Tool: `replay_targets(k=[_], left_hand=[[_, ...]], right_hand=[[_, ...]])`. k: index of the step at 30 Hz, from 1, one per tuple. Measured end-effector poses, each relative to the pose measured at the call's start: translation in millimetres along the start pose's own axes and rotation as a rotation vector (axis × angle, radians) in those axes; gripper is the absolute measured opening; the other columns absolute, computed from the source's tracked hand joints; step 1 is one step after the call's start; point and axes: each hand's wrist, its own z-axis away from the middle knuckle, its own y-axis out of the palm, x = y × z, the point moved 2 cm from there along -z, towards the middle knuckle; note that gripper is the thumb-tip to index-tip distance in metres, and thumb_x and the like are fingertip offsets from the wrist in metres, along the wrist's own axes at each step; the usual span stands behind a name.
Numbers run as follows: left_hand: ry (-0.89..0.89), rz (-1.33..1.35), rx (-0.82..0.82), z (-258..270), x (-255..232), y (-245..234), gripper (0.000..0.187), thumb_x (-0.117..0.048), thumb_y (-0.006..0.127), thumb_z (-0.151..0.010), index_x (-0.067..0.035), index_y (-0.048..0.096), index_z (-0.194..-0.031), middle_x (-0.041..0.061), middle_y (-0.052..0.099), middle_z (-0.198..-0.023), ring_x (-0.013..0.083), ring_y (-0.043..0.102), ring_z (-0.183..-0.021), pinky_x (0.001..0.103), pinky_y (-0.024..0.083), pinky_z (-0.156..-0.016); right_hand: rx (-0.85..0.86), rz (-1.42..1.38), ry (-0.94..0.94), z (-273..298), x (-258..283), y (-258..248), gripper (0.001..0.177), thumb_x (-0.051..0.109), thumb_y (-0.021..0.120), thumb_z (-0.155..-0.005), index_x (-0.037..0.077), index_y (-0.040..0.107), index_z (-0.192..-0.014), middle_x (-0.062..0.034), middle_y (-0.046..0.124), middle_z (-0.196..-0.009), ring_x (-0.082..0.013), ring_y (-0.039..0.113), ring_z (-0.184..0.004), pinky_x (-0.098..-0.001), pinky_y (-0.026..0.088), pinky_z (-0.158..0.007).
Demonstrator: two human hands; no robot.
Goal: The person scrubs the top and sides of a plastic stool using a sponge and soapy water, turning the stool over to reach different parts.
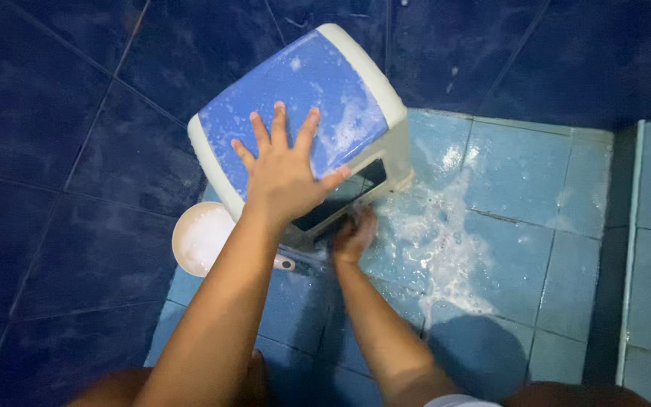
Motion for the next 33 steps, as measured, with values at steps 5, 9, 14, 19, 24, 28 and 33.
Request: replay_targets(k=[5, 9, 14, 19, 24, 28, 33], left_hand=[[-0.024, -0.029, 0.034, -4, 2, 0, 0.1, -0.07, 0.073, -0.074, -0.027, 0.035, -0.156, 0.028, 0.015, -0.163, 0.0586, 0.004, -0.147, 0.082, 0.003, -0.107], [-0.009, 0.006, -0.01, -3, 3, -1, 0.1, -0.07, 0.073, -0.074, -0.027, 0.037, -0.156, 0.028, 0.017, -0.164, 0.0592, 0.005, -0.148, 0.082, 0.005, -0.108], [0.0, -0.017, -0.025, -2, 3, 0, 0.1, -0.071, 0.073, -0.074, -0.027, 0.037, -0.156, 0.028, 0.018, -0.163, 0.0589, 0.006, -0.148, 0.083, 0.005, -0.107], [-0.003, 0.001, -0.022, -3, 3, 4, 0.099, -0.072, 0.071, -0.075, -0.027, 0.036, -0.156, 0.029, 0.018, -0.163, 0.0604, 0.005, -0.148, 0.083, 0.005, -0.107], [0.008, -0.014, -0.041, -1, 4, 4, 0.1, -0.072, 0.071, -0.074, -0.027, 0.037, -0.156, 0.029, 0.017, -0.164, 0.0592, 0.005, -0.148, 0.083, 0.004, -0.107], [-0.002, -0.01, -0.03, -3, 5, 6, 0.101, -0.073, 0.071, -0.073, -0.027, 0.037, -0.156, 0.028, 0.017, -0.164, 0.0592, 0.006, -0.148, 0.082, 0.005, -0.107], [0.005, -0.004, -0.047, 0, 3, 4, 0.1, -0.072, 0.071, -0.074, -0.027, 0.037, -0.156, 0.028, 0.018, -0.164, 0.0588, 0.007, -0.148, 0.083, 0.005, -0.107]], right_hand=[[-0.138, -0.994, 0.941, -51, -77, 38, 0.026, 0.03, 0.055, -0.103, 0.006, 0.063, -0.11, -0.0029, 0.057, -0.099, -0.0167, 0.054, -0.085, -0.0323, 0.047, -0.073], [-0.187, -0.918, 1.192, 16, -44, 28, 0.028, 0.032, 0.05, -0.097, 0.015, 0.07, -0.109, 0.001, 0.064, -0.098, -0.012, 0.057, -0.08, -0.0255, 0.047, -0.068], [-0.123, -0.472, 0.675, -37, -55, 16, 0.023, 0.03, 0.053, -0.107, 0.011, 0.066, -0.109, -0.0026, 0.059, -0.098, -0.015, 0.055, -0.089, -0.0287, 0.046, -0.077], [-0.105, -1.092, 1.063, -2, -20, 14, 0.023, 0.031, 0.05, -0.107, 0.013, 0.065, -0.105, -0.0021, 0.056, -0.091, -0.0151, 0.052, -0.08, -0.0288, 0.045, -0.068], [-0.11, -1.18, 1.004, -24, -56, 23, 0.017, 0.018, 0.049, -0.107, 0.011, 0.058, -0.096, -0.0019, 0.049, -0.083, -0.0146, 0.047, -0.07, -0.0275, 0.04, -0.057], [-0.208, -1.109, 0.865, -36, -83, 45, 0.014, 0.009, 0.046, -0.106, 0.011, 0.054, -0.094, 0.001, 0.049, -0.086, -0.0116, 0.049, -0.077, -0.0258, 0.044, -0.065], [0.268, -0.182, 0.084, 13, -26, 23, 0.013, 0.012, 0.046, -0.105, 0.011, 0.059, -0.108, -0.0056, 0.054, -0.102, -0.0227, 0.054, -0.097, -0.0372, 0.046, -0.091]])
